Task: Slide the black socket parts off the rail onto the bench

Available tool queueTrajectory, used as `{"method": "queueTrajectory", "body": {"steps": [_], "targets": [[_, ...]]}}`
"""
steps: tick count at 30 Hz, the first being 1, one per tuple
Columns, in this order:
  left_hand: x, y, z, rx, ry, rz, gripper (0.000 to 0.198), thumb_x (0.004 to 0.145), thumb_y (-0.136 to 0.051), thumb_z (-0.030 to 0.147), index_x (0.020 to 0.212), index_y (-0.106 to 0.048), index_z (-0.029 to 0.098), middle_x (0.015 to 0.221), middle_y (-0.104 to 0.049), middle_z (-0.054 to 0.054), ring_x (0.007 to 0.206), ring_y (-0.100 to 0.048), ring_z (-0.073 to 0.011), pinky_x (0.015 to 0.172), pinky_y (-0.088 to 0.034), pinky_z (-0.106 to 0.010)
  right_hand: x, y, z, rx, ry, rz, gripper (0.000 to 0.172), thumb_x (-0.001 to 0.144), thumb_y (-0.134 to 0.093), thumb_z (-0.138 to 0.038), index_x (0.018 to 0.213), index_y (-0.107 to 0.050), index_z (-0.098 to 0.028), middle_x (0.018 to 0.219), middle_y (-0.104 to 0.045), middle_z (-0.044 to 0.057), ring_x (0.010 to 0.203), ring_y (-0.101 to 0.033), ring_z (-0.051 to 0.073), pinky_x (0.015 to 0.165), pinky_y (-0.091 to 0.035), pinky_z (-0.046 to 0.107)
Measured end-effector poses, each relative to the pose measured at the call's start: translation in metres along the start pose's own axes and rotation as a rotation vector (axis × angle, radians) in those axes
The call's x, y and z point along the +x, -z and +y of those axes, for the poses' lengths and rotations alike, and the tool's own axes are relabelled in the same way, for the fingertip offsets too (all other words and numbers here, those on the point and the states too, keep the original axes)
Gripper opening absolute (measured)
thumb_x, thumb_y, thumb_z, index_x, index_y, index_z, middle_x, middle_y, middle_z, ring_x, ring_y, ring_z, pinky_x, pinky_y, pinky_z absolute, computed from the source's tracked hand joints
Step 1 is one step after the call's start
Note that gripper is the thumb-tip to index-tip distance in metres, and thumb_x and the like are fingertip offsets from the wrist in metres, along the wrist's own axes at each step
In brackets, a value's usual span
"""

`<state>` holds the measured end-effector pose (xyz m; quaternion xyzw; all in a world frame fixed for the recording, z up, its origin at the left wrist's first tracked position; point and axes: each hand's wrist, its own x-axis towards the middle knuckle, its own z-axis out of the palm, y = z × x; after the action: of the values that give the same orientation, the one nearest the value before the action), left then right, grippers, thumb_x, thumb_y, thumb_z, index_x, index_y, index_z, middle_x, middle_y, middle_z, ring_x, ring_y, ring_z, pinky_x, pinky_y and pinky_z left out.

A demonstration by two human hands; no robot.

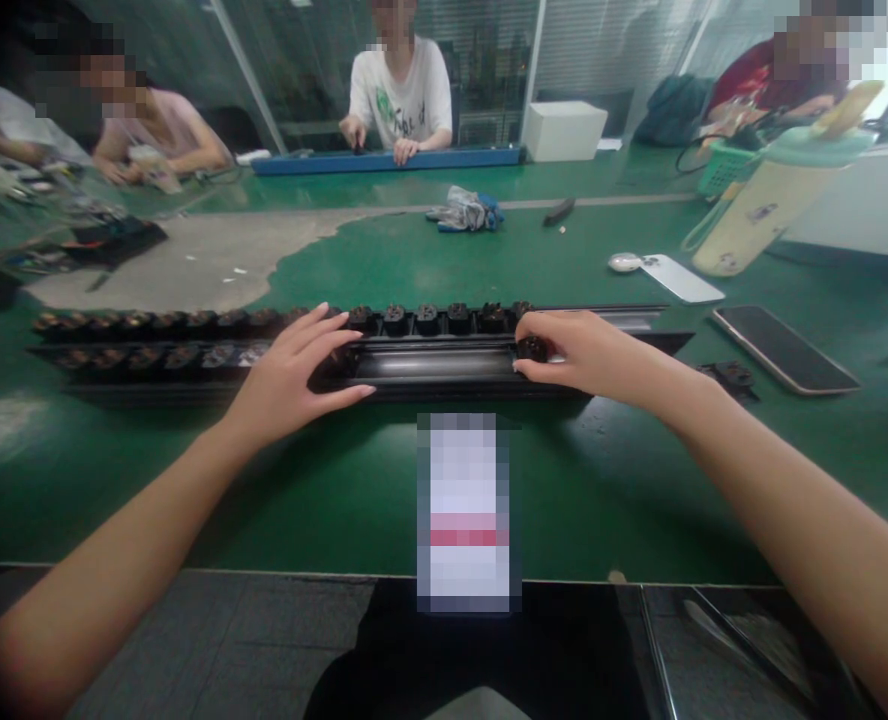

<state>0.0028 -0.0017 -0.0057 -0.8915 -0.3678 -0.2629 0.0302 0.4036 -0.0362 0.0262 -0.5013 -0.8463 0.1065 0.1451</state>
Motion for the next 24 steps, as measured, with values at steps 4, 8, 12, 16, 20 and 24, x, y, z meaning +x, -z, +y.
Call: {"method": "queueTrajectory", "body": {"steps": [4, 8, 12, 16, 20, 24], "targets": [[0.000, 0.000, 0.000, 0.004, 0.004, -0.003, 0.063, 0.092, -0.077, 0.055, 0.141, -0.066, 0.017, 0.159, -0.059, -0.018, 0.159, -0.042, -0.0378, 0.130, -0.037, -0.060, -0.012, 0.006, 0.010, -0.019, -0.039, -0.007, 0.052, 0.094, -0.054, -0.067, 0.110, -0.068, -0.019, 0.080, -0.063, 0.005, 0.068, -0.054, 0.018, 0.068, -0.038, 0.031], [0.000, 0.000, 0.000, 0.002, 0.005, -0.002, 0.062, 0.092, -0.078, 0.054, 0.141, -0.066, 0.018, 0.159, -0.059, -0.018, 0.159, -0.042, -0.0387, 0.130, -0.037, -0.061, -0.023, 0.010, 0.019, -0.025, -0.094, 0.003, 0.056, 0.093, -0.054, -0.071, 0.112, -0.068, -0.020, 0.076, -0.061, 0.003, 0.067, -0.052, 0.019, 0.067, -0.037, 0.032], [0.001, 0.001, 0.001, -0.006, 0.010, -0.008, 0.062, 0.092, -0.078, 0.054, 0.142, -0.066, 0.018, 0.159, -0.059, -0.018, 0.158, -0.042, -0.0392, 0.130, -0.037, -0.062, -0.036, 0.015, 0.027, -0.028, -0.186, -0.003, 0.054, 0.092, -0.055, -0.067, 0.113, -0.068, -0.020, 0.074, -0.059, 0.003, 0.068, -0.052, 0.019, 0.068, -0.038, 0.034], [0.001, 0.002, 0.002, -0.002, 0.018, -0.018, 0.062, 0.092, -0.078, 0.054, 0.142, -0.066, 0.019, 0.160, -0.059, -0.017, 0.159, -0.042, -0.0390, 0.129, -0.037, -0.063, -0.049, 0.020, 0.037, -0.052, -0.291, -0.011, 0.058, 0.091, -0.054, -0.072, 0.116, -0.067, -0.022, 0.075, -0.060, 0.005, 0.068, -0.053, 0.020, 0.067, -0.038, 0.036], [0.001, 0.001, 0.002, -0.001, 0.005, -0.012, 0.063, 0.092, -0.078, 0.054, 0.142, -0.066, 0.018, 0.159, -0.059, -0.018, 0.159, -0.042, -0.0391, 0.130, -0.036, -0.062, -0.055, 0.021, 0.043, -0.052, -0.326, -0.018, 0.060, 0.091, -0.052, -0.075, 0.120, -0.066, -0.024, 0.079, -0.061, 0.005, 0.070, -0.055, 0.020, 0.070, -0.040, 0.037], [0.001, 0.001, 0.002, 0.003, 0.012, -0.015, 0.062, 0.092, -0.078, 0.054, 0.142, -0.066, 0.019, 0.159, -0.059, -0.017, 0.159, -0.042, -0.0388, 0.130, -0.036, -0.062, -0.057, 0.024, 0.047, -0.089, -0.364, -0.038, 0.061, 0.086, -0.052, -0.076, 0.116, -0.067, -0.025, 0.079, -0.062, 0.006, 0.070, -0.056, 0.021, 0.071, -0.041, 0.038]]}}
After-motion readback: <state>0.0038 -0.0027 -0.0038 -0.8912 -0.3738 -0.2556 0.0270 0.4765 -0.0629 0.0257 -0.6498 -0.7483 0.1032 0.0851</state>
